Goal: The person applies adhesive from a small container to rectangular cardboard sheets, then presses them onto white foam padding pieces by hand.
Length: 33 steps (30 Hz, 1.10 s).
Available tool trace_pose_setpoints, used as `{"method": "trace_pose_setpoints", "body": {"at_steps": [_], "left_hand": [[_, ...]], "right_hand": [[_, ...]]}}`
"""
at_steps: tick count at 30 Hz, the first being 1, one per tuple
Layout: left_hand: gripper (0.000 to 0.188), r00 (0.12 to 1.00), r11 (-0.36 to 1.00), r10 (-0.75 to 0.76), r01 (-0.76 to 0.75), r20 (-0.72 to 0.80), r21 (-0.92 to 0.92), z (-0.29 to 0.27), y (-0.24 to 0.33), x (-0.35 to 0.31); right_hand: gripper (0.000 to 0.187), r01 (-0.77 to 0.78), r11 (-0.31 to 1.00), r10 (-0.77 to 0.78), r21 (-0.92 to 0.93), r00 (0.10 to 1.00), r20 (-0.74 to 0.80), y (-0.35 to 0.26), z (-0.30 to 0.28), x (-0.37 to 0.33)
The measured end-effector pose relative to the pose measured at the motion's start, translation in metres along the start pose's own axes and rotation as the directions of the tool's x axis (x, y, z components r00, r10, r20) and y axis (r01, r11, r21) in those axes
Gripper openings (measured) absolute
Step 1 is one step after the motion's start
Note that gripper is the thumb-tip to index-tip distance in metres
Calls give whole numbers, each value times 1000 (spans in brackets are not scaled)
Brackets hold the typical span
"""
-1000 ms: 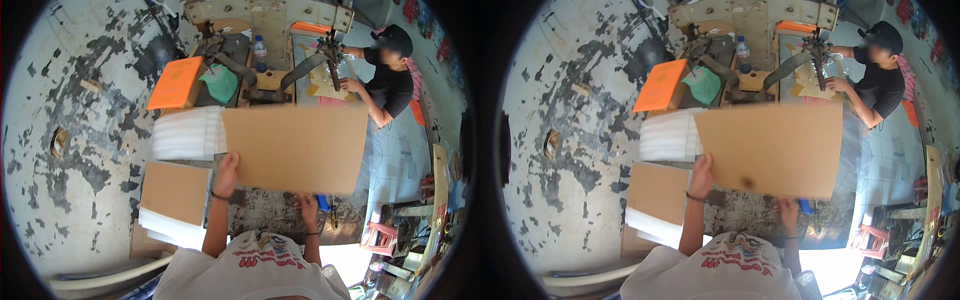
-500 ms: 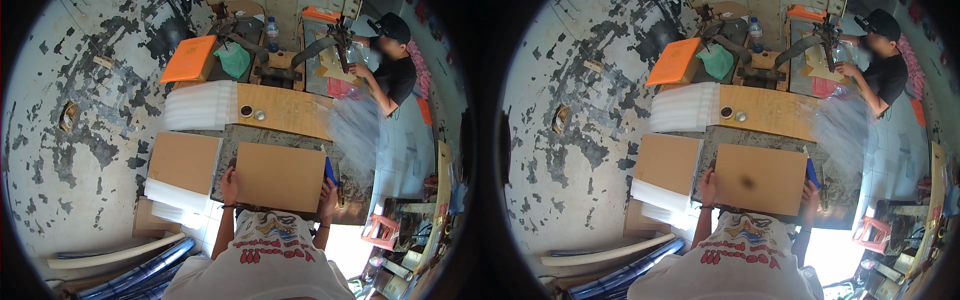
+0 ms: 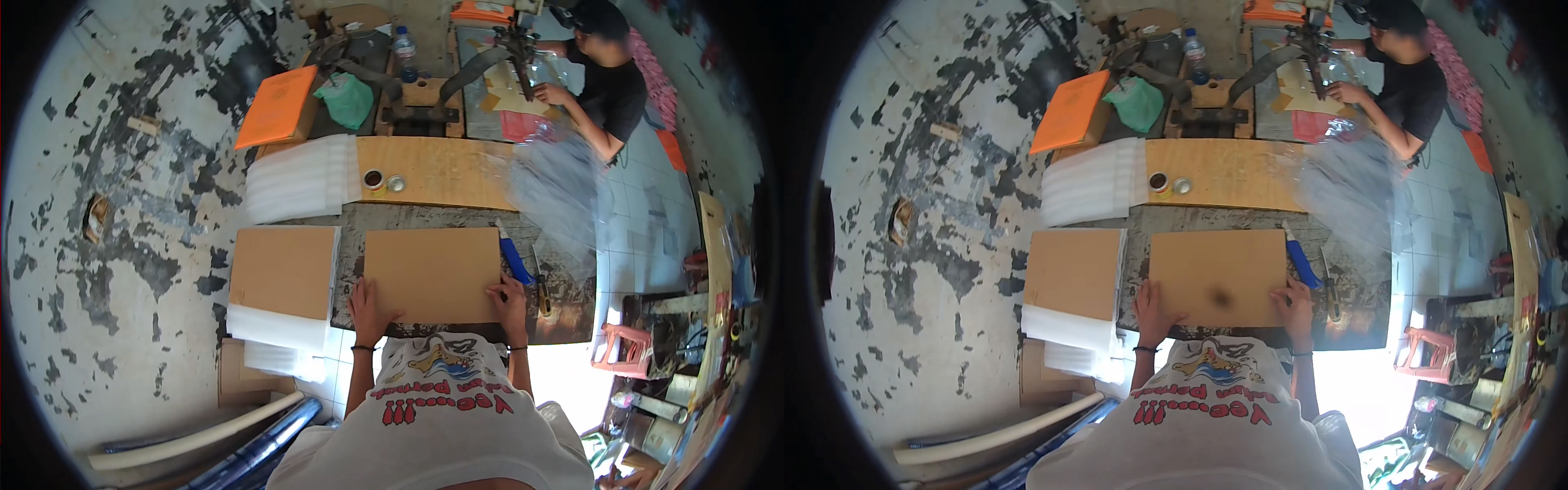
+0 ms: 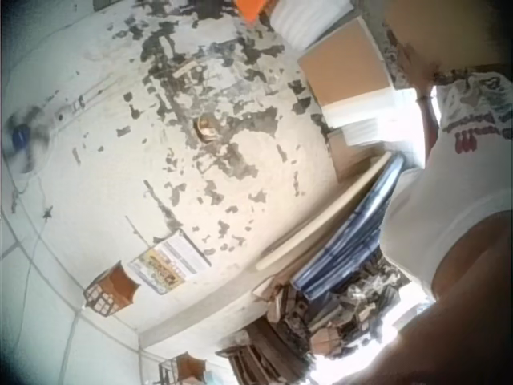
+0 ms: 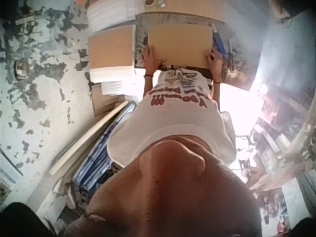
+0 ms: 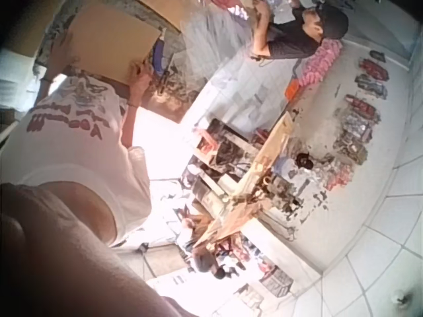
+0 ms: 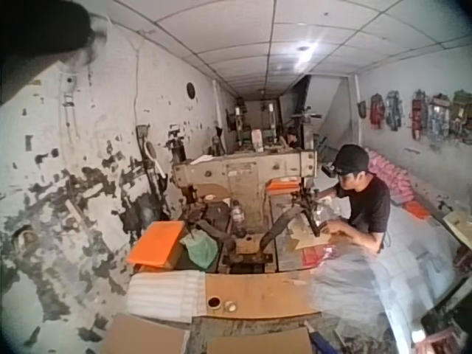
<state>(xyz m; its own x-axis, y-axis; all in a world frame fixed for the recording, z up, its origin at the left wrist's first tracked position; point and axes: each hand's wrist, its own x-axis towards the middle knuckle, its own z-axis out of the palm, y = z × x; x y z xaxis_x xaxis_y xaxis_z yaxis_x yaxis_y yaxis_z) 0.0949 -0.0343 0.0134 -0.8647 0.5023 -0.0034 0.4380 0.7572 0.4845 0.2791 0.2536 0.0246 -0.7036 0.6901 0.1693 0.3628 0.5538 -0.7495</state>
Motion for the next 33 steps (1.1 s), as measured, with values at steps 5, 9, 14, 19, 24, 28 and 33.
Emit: {"method": "trace_pose_setpoints", "body": {"at_steps": [5, 9, 14, 19, 24, 28, 33], "left_hand": [[84, 986, 996, -68, 59, -150, -64, 16, -19, 4], [74, 965, 999, -38, 47, -260, 27, 21, -15, 3], [67, 951, 997, -61, 73, -303, 28, 18, -7, 4], [64, 938, 998, -45, 55, -344, 20, 21, -5, 4], [61, 930, 998, -52, 63, -363, 19, 20, -11, 2], [60, 927, 998, -44, 59, -373, 29, 23, -12, 8], [59, 924, 998, -43, 55, -379, 19, 24, -12, 5]], "right_hand": [[14, 79, 996, -79, 47, 997, 2, 7, -1, 7], [14, -27, 995, 22, 92, 998, 58, 3, 0, 13], [20, -79, 994, 68, 76, 989, 134, 3, 14, 16], [24, -160, 981, 150, 111, 984, 94, 5, 16, 19], [21, -124, 981, 94, 152, 977, 193, 8, 8, 18], [21, -109, 978, 75, 176, 979, 191, 9, 6, 19], [21, -141, 973, 97, 182, 968, 231, 7, 5, 20]]}}
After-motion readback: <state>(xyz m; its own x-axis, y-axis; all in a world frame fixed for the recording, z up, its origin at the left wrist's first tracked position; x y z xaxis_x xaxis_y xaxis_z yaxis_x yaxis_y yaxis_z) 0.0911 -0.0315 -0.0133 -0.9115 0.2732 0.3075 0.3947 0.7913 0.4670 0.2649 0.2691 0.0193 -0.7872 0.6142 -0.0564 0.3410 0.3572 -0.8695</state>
